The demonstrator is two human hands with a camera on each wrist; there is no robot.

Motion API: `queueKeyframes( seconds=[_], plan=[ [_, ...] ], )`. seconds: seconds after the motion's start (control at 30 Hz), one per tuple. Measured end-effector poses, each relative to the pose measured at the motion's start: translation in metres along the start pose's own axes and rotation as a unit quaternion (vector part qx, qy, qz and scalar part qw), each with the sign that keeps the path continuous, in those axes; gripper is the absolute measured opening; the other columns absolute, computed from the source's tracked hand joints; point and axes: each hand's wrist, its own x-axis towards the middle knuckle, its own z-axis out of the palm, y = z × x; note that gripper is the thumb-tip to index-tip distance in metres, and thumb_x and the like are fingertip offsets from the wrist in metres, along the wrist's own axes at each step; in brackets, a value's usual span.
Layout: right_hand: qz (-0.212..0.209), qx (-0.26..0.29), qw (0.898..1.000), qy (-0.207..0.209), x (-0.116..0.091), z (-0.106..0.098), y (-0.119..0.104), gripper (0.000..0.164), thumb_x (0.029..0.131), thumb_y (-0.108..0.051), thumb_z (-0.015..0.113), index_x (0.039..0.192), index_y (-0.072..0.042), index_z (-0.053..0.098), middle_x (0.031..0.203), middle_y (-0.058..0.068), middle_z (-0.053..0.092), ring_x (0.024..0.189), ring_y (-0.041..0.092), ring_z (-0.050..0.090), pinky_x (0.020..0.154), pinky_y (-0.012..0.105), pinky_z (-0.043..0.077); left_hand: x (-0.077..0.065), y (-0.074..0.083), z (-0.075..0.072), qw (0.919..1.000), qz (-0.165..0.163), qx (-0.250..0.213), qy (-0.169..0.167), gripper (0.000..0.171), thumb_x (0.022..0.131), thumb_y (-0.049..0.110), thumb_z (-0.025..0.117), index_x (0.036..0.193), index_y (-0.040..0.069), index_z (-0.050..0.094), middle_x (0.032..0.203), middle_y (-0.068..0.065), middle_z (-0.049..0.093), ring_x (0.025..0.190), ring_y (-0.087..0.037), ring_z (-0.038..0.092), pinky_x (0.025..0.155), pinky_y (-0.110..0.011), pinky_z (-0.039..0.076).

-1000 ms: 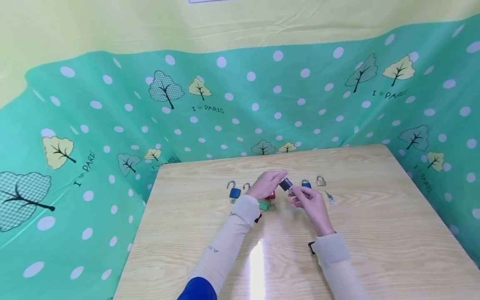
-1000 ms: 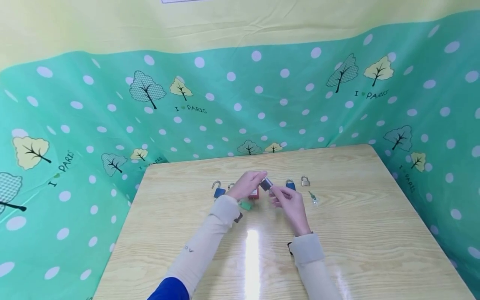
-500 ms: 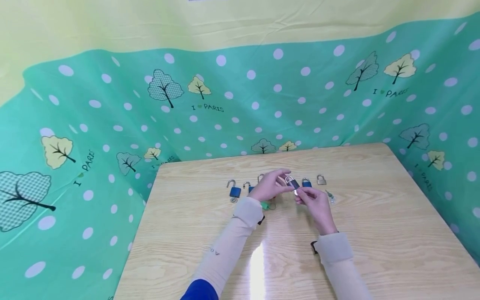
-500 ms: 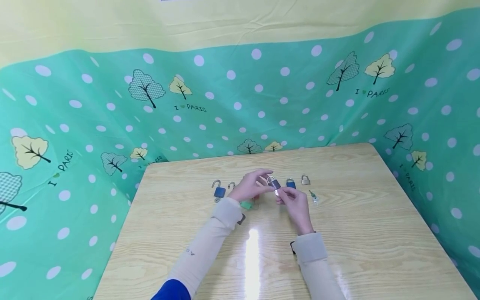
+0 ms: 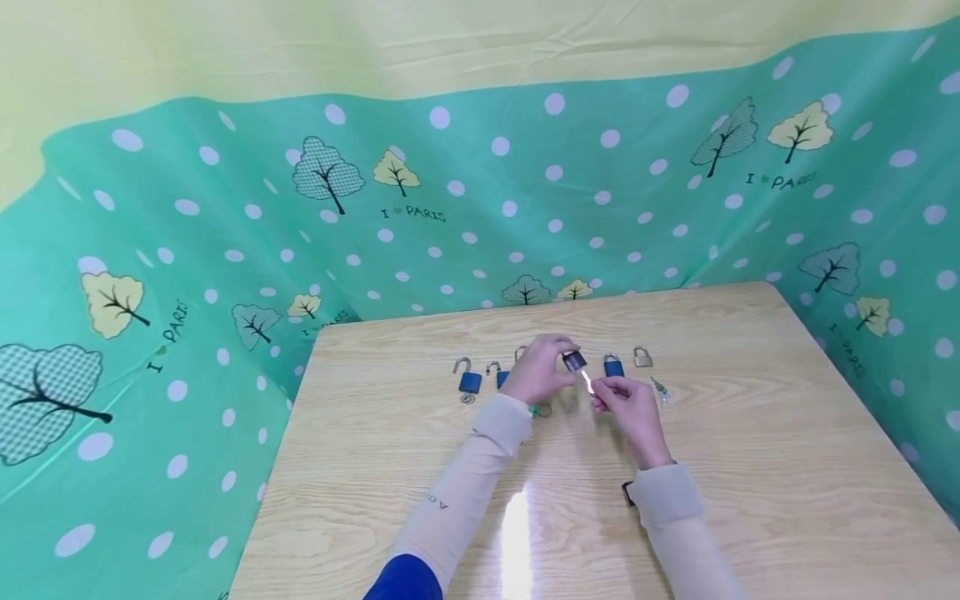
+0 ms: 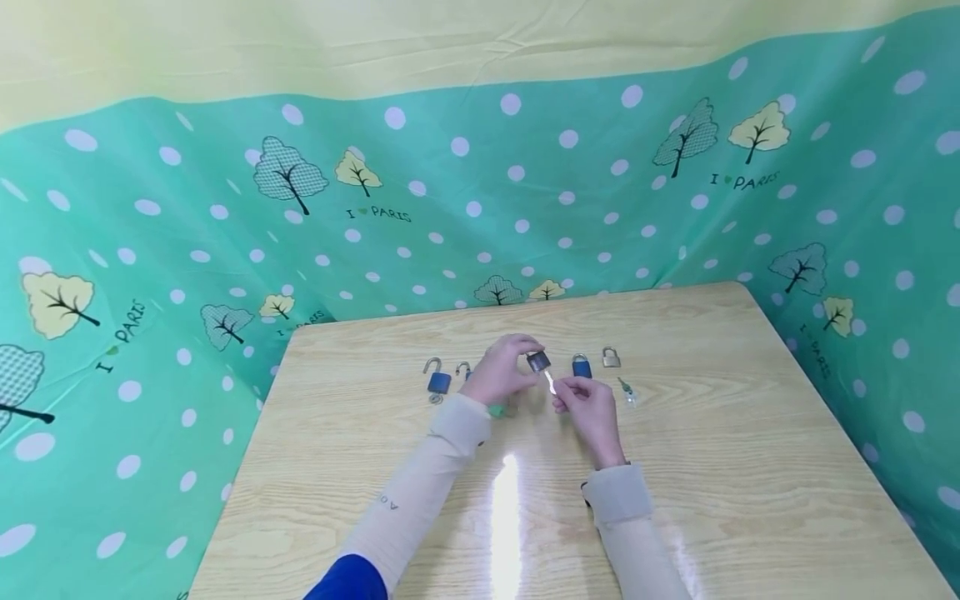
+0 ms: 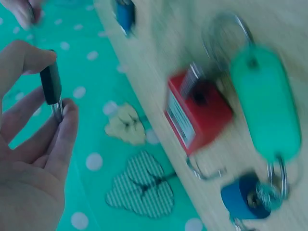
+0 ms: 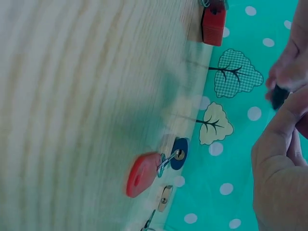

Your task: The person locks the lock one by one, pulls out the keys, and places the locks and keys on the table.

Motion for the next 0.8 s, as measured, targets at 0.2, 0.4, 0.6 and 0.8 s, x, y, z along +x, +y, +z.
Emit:
queueKeyframes(
  seconds=[0.2, 0.4, 0.6, 0.8],
  plan=[
    [0.004, -0.001, 1.000, 0.009, -0.001, -0.006, 0.003, 0.028, 0.095, -0.008, 0.066, 0.111, 0.015, 0.065, 0.087, 0.016, 0.071, 0.070, 0.012, 0.068, 0.067, 0.022, 0.059, 0.005, -0.008, 0.003, 0.9995, -0.016, -0.023, 0.012, 0.050, 0.082, 0.018, 0.081, 0.130, 0.015, 0.065, 0.140, -0.003, 0.058, 0.132, -0.023, 0.051, 0.111, -0.041, 0.041],
    [-0.006, -0.070, 0.998, 0.009, 0.005, -0.008, 0.006, 0.021, 0.095, -0.007, 0.066, 0.106, 0.011, 0.067, 0.093, 0.026, 0.071, 0.070, 0.016, 0.069, 0.067, 0.027, 0.061, 0.011, -0.012, 0.016, 0.9997, -0.011, -0.018, -0.014, 0.055, 0.083, 0.018, 0.080, 0.134, 0.014, 0.061, 0.140, -0.002, 0.059, 0.133, -0.021, 0.051, 0.112, -0.035, 0.040],
    [-0.023, -0.223, 0.974, 0.002, 0.010, -0.005, 0.010, 0.010, 0.092, -0.006, 0.068, 0.092, 0.004, 0.070, 0.078, 0.017, 0.071, 0.063, 0.022, 0.067, 0.056, 0.027, 0.055, 0.015, -0.014, 0.031, 0.9991, -0.018, 0.003, -0.039, 0.057, 0.083, 0.019, 0.080, 0.135, 0.011, 0.060, 0.140, -0.003, 0.059, 0.132, -0.022, 0.052, 0.112, -0.033, 0.040],
    [-0.028, -0.319, 0.947, 0.006, 0.014, -0.003, 0.019, 0.009, 0.088, -0.008, 0.072, 0.081, -0.001, 0.070, 0.070, 0.008, 0.067, 0.059, 0.017, 0.059, 0.055, 0.026, 0.046, 0.017, -0.012, 0.041, 0.9982, -0.017, 0.022, -0.053, 0.056, 0.083, 0.018, 0.080, 0.135, 0.013, 0.060, 0.136, -0.002, 0.062, 0.125, -0.020, 0.057, 0.107, -0.031, 0.046]
  ],
)
